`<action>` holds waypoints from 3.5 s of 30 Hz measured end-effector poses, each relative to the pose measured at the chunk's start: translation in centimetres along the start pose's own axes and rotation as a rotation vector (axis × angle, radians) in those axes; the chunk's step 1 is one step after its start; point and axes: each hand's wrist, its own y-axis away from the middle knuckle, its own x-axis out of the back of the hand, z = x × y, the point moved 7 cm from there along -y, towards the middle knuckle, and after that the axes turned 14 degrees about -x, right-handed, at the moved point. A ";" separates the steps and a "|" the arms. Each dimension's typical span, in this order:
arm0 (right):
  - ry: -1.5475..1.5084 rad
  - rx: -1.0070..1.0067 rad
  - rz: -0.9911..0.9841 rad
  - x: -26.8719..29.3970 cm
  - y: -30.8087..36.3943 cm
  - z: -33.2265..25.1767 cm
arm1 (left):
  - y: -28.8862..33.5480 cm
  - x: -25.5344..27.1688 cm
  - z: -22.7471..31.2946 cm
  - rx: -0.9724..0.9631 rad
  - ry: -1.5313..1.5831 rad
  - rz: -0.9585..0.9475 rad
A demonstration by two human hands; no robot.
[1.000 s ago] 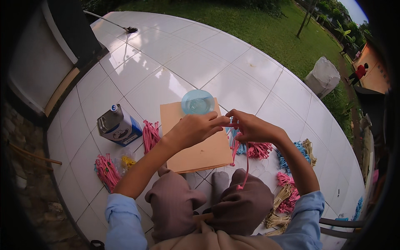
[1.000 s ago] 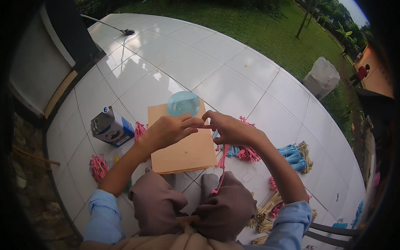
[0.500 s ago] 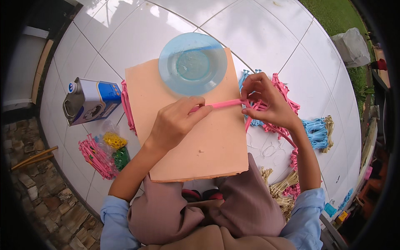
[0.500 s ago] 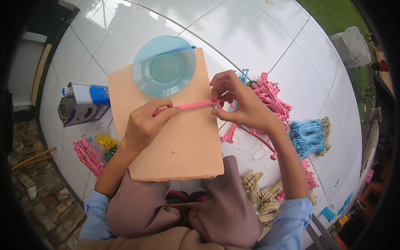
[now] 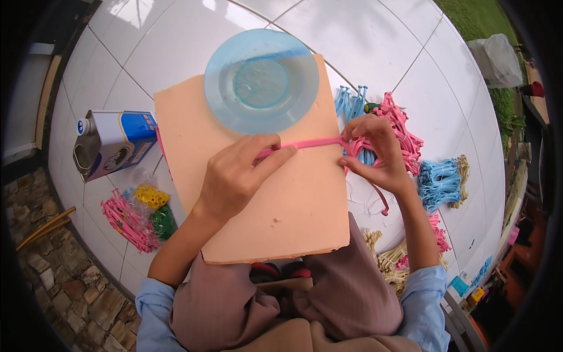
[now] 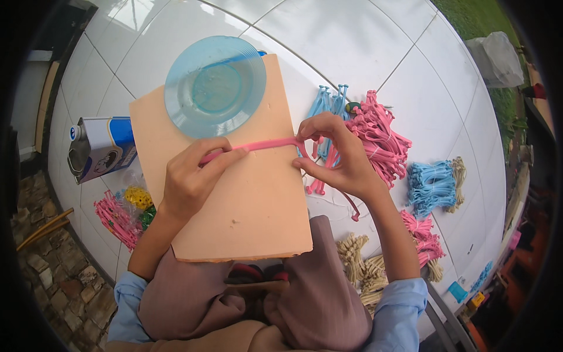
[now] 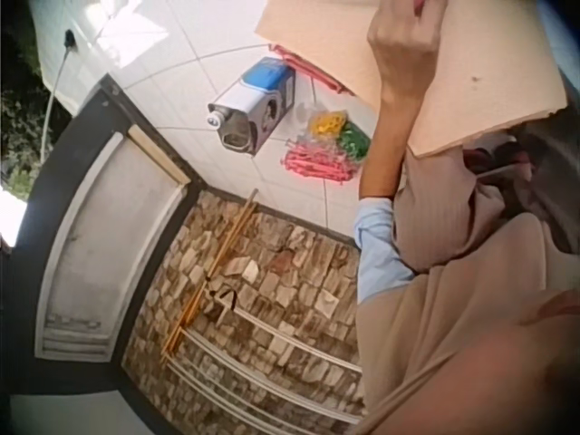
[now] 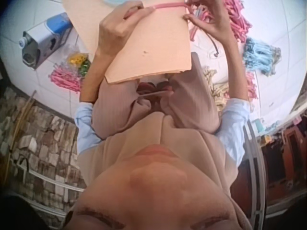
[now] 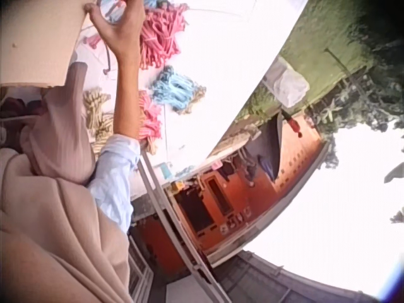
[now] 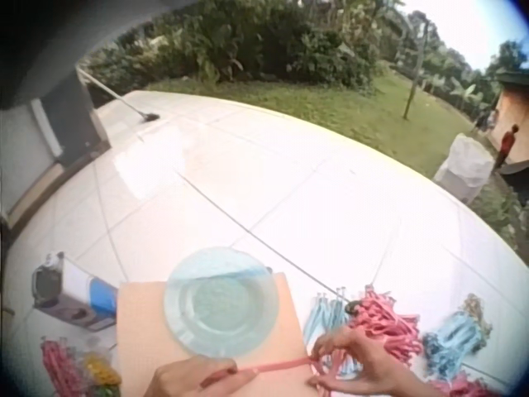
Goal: The person organizes pink and blue straps, then applies glue from a small bowl to yellow and green fabric flower ornaments using their finger.
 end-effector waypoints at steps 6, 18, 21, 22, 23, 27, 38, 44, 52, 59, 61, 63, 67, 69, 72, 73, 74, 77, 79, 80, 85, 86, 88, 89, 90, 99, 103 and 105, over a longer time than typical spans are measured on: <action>0.266 0.185 0.027 -0.5 0.4 -2.5 | 0.4 -0.2 0.0 0.013 0.025 0.010; 0.914 0.244 -0.086 -3.2 0.3 -4.3 | 0.6 0.1 -0.1 0.028 0.071 0.042; 0.920 0.250 -0.065 -3.1 0.1 -4.4 | 0.6 0.0 -0.1 0.022 0.065 0.036; 0.928 0.252 -0.058 -3.1 0.1 -4.4 | 0.6 -0.1 -0.1 0.022 0.065 0.036; 0.928 0.252 -0.059 -3.1 0.1 -4.4 | 0.6 -0.1 -0.1 0.021 0.065 0.037; 0.932 0.260 -0.072 -2.9 0.1 -4.2 | 0.5 -0.1 -0.2 0.018 0.062 0.037; 0.340 0.008 0.073 -1.7 0.9 -2.2 | 0.6 0.2 0.5 0.093 0.052 0.029; 0.615 0.026 0.174 2.3 6.4 -9.1 | -2.8 2.7 4.9 0.234 0.618 0.095; 0.672 0.171 0.274 4.6 12.3 -27.5 | -5.9 16.4 10.9 0.155 0.460 0.281; 0.305 0.458 0.293 -4.0 10.5 -38.4 | 1.2 24.4 10.1 0.090 0.475 0.589; 0.224 0.536 0.248 -6.7 9.0 -40.5 | 2.4 25.7 10.9 0.005 0.444 0.554; 0.136 0.553 0.235 -8.9 7.1 -42.4 | 2.9 26.1 11.8 -0.018 0.438 0.515; -0.011 0.585 0.107 -13.7 1.7 -43.3 | 4.5 24.2 9.2 0.085 0.748 0.462; -0.012 0.501 0.106 -16.3 -2.4 -40.8 | 6.6 22.5 5.9 0.194 0.781 0.415; -0.179 0.291 0.238 -19.7 -7.2 -31.8 | 11.5 18.8 0.2 0.461 0.884 0.572; -0.315 0.072 0.219 -22.2 -7.8 -27.3 | 14.4 17.3 -2.1 0.604 0.874 0.638; -0.374 -0.147 0.171 -25.5 -8.0 -22.4 | 17.4 15.7 -4.3 0.703 0.654 0.660; -0.598 -0.604 0.135 -34.3 -6.6 -9.7 | 24.5 9.2 -8.8 0.968 0.322 0.646; -0.690 -0.826 0.198 -36.4 -7.1 -0.9 | 26.2 3.7 -10.6 1.235 0.494 0.449; -0.715 -0.876 0.143 -39.6 -6.6 -0.9 | 29.8 3.1 -12.0 1.146 0.342 0.492; -0.798 -0.780 0.374 -38.7 -7.8 1.6 | 30.2 -0.2 -14.3 1.151 0.552 0.680; -0.782 -0.773 0.392 -38.6 -8.1 2.0 | 30.2 -0.6 -14.6 1.215 0.504 0.613; -0.758 -0.750 0.402 -39.1 -8.2 1.8 | 30.2 -0.4 -14.7 1.189 0.419 0.596; -0.735 -0.718 0.408 -39.5 -8.2 1.2 | 30.4 0.1 -14.7 1.154 0.329 0.585; -0.745 -0.720 0.407 -39.9 -7.7 0.7 | 31.1 0.5 -14.7 1.154 0.322 0.576; -0.665 0.042 0.277 -21.1 -7.4 -21.4 | 9.1 19.7 -2.2 0.496 0.572 0.798; -0.142 0.350 0.572 -7.4 -2.5 -27.2 | -3.2 19.3 4.7 0.215 0.561 0.581; -0.002 0.315 0.710 -1.4 0.2 -24.3 | -8.3 13.7 6.6 0.102 0.585 0.482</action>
